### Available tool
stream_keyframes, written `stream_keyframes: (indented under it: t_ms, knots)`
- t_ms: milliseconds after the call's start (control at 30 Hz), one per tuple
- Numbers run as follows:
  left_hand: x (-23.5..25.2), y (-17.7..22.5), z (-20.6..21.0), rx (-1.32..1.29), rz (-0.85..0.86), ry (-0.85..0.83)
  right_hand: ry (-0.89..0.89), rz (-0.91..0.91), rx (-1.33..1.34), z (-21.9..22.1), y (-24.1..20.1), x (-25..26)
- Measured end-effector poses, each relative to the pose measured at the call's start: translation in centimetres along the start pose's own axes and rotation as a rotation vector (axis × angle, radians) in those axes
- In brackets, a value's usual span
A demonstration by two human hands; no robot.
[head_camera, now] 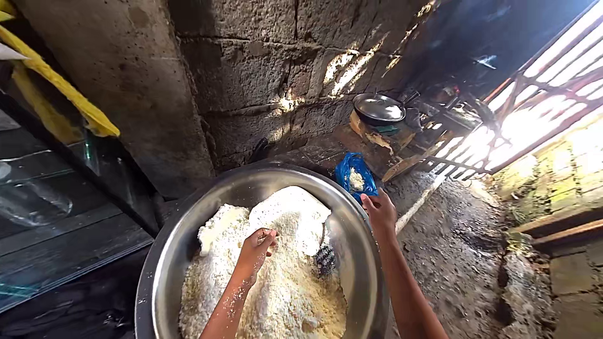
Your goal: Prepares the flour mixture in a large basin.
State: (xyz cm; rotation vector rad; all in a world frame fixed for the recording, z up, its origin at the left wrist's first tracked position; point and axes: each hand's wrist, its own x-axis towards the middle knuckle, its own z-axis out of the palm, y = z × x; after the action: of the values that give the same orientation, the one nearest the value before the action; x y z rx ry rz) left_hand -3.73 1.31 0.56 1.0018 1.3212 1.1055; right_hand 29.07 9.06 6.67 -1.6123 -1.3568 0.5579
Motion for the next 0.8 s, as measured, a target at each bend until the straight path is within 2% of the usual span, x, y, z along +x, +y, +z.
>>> stream_keyframes:
  t_ms: [33,67,133,233,267,300,400,500,600,667,733,800]
  knots:
    - [0.1,0.1,-0.1,-0.004,0.004,0.013,0.021,0.012,0.007,0.0,-0.1,0.6]
    - [0.1,0.1,-0.3,-0.006,0.006,0.029,-0.038,0.017,0.001,0.5,-0.3,0.3]
    - [0.3,0.1,-0.5,-0.02,0.01,0.062,-0.36,0.035,-0.13,1.7,-0.2,-1.4]
    - [0.3,0.1,-0.4,-0.165,0.025,0.085,-0.994,0.034,-0.564,4.4,2.4,-3.5]
    - [0.3,0.1,-0.3,-0.233,0.019,0.085,-1.118,0.057,-0.689,5.5,3.7,-4.6]
    - [0.2,0.0,-0.3,-0.287,0.008,0.082,-1.156,0.117,-0.774,6.2,5.0,-6.4]
    - [0.3,0.1,-0.4,-0.351,0.003,0.12,-1.075,0.393,-0.764,7.1,4.7,-12.5]
    - [1.0,0.2,-0.7,-0.436,-0.024,0.221,-1.026,0.496,-0.555,8.3,2.8,-17.4]
    - [1.8,-0.4,-0.2,-0.522,-0.109,0.29,-0.824,0.695,0.142,8.3,2.7,-18.5]
    - [1.2,-0.8,0.8,-0.452,-0.14,0.227,-0.722,0.804,0.563,8.8,1.6,-17.9]
    - [0.1,-1.0,2.4,-0.354,-0.132,0.105,-0.516,0.768,0.696,10.4,-0.3,-17.8]
    - [-0.7,-1.3,3.7,-0.33,-0.144,0.011,-0.364,0.621,0.65,12.2,-3.1,-18.7]
